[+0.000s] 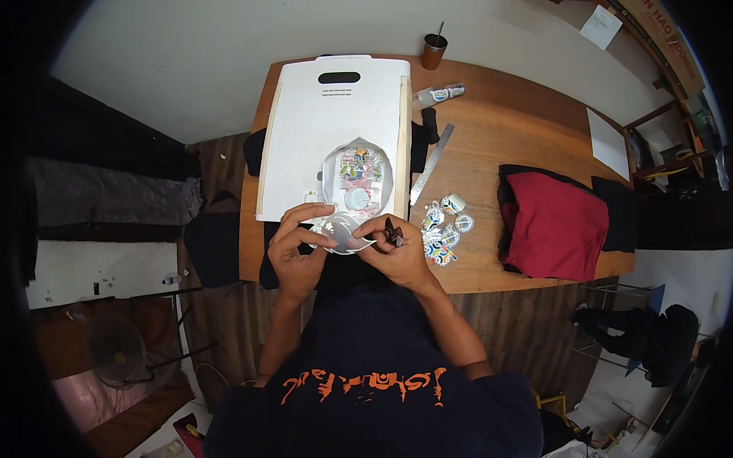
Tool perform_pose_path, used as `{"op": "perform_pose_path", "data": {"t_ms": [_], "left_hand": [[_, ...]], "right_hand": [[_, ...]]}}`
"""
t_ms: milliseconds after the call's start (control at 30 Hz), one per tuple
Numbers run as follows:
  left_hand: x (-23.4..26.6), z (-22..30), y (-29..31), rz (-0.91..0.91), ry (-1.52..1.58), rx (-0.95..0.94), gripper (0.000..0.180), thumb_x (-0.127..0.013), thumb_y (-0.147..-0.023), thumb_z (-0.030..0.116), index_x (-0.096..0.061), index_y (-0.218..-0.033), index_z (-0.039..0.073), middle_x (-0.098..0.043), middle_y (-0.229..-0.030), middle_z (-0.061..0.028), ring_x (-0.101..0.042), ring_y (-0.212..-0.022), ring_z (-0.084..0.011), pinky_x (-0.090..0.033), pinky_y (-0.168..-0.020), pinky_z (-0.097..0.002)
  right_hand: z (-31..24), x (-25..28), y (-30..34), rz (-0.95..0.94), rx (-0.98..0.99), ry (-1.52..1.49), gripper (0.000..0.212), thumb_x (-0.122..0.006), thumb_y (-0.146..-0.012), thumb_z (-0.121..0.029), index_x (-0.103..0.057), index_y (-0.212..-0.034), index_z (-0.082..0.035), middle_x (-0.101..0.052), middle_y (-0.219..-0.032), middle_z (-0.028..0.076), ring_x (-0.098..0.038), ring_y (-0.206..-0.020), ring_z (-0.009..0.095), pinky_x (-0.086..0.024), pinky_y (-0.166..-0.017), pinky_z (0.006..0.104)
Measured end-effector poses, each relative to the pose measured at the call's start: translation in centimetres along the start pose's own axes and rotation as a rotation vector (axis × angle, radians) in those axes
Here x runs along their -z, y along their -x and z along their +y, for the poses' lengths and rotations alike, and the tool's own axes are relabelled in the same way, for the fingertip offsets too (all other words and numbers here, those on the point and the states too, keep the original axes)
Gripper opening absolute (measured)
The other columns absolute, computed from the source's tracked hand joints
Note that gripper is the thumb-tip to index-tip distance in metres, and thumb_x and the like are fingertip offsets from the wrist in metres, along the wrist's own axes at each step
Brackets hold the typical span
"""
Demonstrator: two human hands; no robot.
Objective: Cutting out printed stickers with scissors.
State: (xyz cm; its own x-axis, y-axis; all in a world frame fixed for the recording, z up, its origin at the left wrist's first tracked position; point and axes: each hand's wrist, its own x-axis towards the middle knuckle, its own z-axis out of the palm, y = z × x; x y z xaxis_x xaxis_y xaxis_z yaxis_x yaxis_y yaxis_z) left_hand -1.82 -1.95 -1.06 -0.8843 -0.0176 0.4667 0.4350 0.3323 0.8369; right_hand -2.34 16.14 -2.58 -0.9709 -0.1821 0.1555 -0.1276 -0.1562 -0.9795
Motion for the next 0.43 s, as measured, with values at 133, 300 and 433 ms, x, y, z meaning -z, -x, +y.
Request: {"op": "perform_pose_path", "data": {"t_ms": [133,300,433], "left_hand": [[0.1,0.0,0.1,-0.003,0.007,-0.003,0.021,-0.071,-0.061,-0.011,-0.069,-0.071,0.007,-0.071,-0.103,-0.0088,-0.063,-0.103,-0.0254,-0.046,-0.090,-0.0336],[-0.1,-0.1,0.1,-0.013,0.032,0.015,0.025,-0.072,-0.065,-0.010,-0.070,-0.083,0.007,-0.071,-0.100,-0.0078,-0.064,-0.098,-0.0241,-0.046,-0.088,-0.0333],[-0.3,0.7,0.3,-0.007,0.100,0.169,0.025,-0.074,-0.073,-0.007,-0.072,-0.092,0.008,-0.071,-0.097,-0.0084,-0.064,-0.097,-0.0237,-0.046,-0.089,-0.0328]], "right_hand": [[0.7,0.1,0.2,-0.006,0.018,-0.014,0.018,-0.072,-0.078,0.003,-0.066,-0.094,-0.002,-0.051,-0.065,-0.009,-0.030,-0.054,-0.002,-0.023,-0.051,0.0156],[1.4,0.3,0.3,0.037,-0.028,-0.110,0.016,-0.070,-0.082,0.002,-0.062,-0.097,-0.001,-0.051,-0.067,-0.008,-0.034,-0.057,-0.002,-0.026,-0.052,0.0149],[0.8,-0.2,0.3,0.070,-0.047,-0.105,0.015,-0.067,-0.087,-0.005,-0.061,-0.100,-0.001,-0.051,-0.066,-0.007,-0.041,-0.059,-0.002,-0.030,-0.053,0.0155]]}}
